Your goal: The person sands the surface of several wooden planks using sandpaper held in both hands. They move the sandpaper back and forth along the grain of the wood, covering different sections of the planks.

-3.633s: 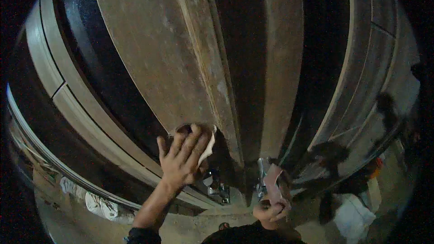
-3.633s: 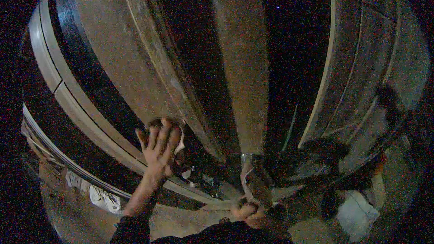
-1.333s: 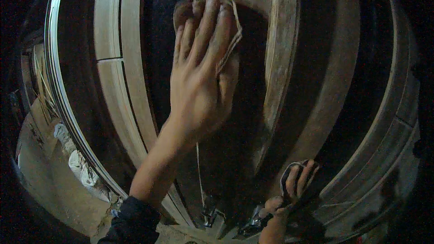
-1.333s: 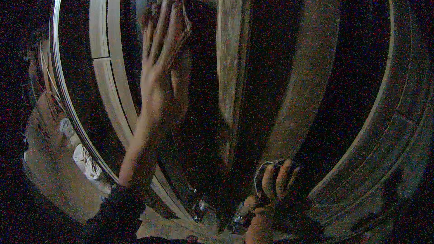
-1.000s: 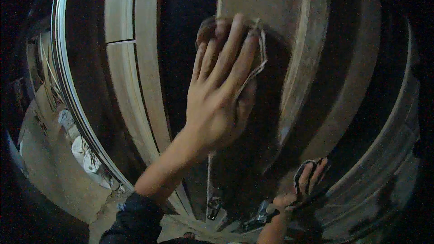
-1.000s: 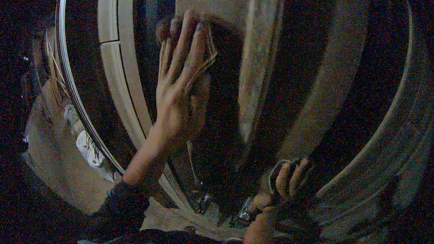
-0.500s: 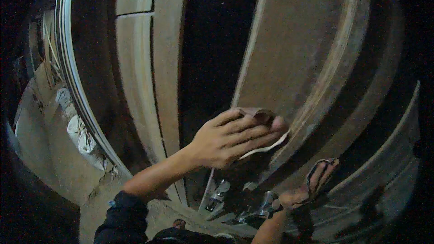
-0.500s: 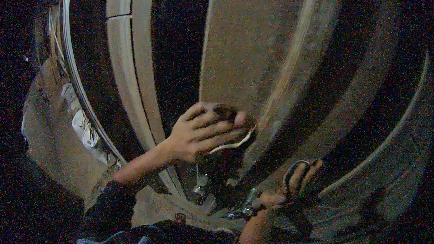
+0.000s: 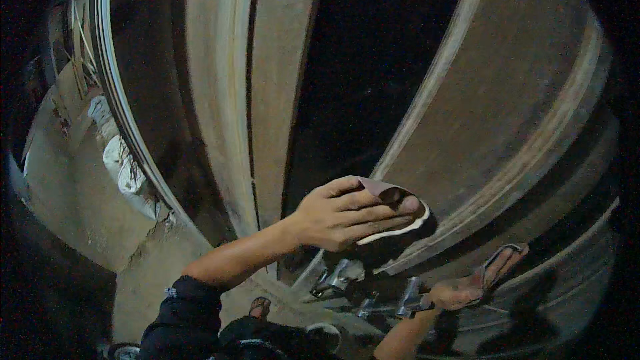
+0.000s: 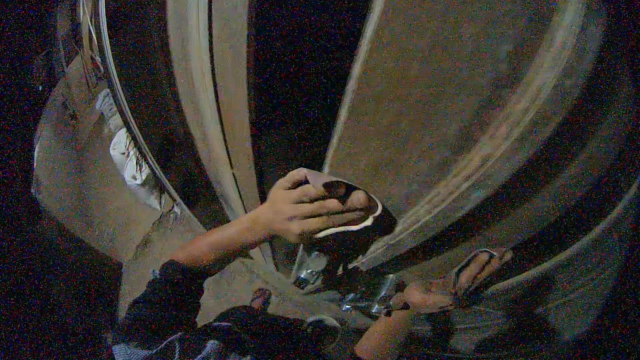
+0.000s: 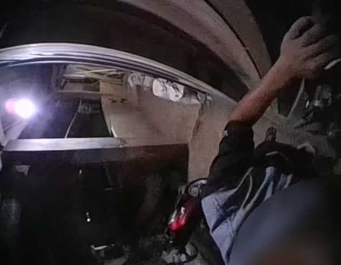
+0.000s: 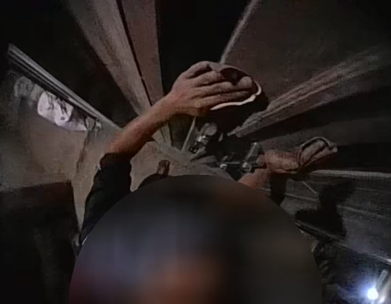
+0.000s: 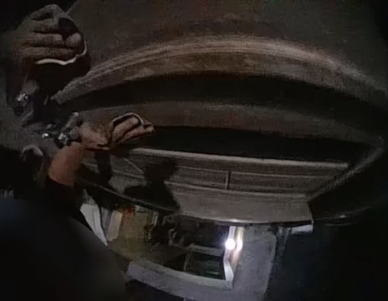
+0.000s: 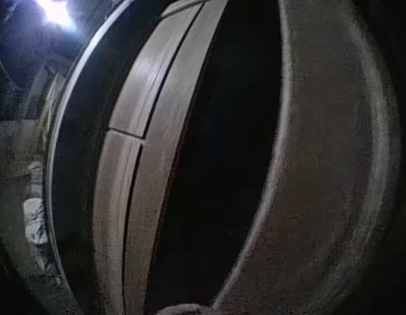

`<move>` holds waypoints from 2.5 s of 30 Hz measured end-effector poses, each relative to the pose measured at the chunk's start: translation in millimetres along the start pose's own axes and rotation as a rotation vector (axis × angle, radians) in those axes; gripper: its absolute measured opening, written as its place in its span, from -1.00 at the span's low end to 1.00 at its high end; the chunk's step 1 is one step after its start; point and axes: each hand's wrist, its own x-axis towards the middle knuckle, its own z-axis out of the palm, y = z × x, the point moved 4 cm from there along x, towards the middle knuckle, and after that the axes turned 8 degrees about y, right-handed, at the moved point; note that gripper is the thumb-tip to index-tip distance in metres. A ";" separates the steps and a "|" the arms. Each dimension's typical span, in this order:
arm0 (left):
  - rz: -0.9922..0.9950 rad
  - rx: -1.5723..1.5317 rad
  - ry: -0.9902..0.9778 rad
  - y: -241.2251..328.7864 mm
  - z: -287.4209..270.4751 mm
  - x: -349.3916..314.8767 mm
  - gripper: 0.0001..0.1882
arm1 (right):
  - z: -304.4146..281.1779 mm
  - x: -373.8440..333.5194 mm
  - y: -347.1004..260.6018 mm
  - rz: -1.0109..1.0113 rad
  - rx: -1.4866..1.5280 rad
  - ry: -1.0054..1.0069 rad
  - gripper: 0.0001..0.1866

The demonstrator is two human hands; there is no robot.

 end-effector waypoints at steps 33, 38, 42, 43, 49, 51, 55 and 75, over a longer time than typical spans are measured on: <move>-0.339 -0.111 0.113 28.3 -14.5 -10.9 -0.57 | 10.2 32.9 7.0 0.034 0.068 -0.001 -0.25; -0.432 -0.044 0.270 -1.8 -4.9 41.5 -0.45 | 10.9 32.6 -3.0 0.057 0.058 0.003 -0.26; -0.507 -0.146 0.174 -1.5 -4.0 59.7 -0.39 | 14.1 33.3 -7.0 0.072 0.057 0.004 -0.26; -0.554 -0.345 0.191 5.6 -9.7 52.6 -0.40 | 14.5 34.1 -7.0 0.075 0.059 0.003 -0.26; -0.465 -0.140 0.225 11.7 -13.7 36.8 -0.44 | 16.9 37.4 -11.5 0.093 0.045 -0.009 -0.27; -0.483 -0.095 0.276 -9.6 -5.1 66.5 -0.45 | 16.5 37.4 -16.6 0.097 0.043 -0.012 -0.27; -0.453 -0.001 0.222 -17.5 -8.4 88.1 -0.43 | 17.1 33.9 -27.9 0.129 0.008 -0.028 -0.28; -0.509 -0.125 0.218 -9.0 -42.5 60.4 -0.50 | 20.1 19.9 -35.7 0.174 -0.043 -0.011 -0.32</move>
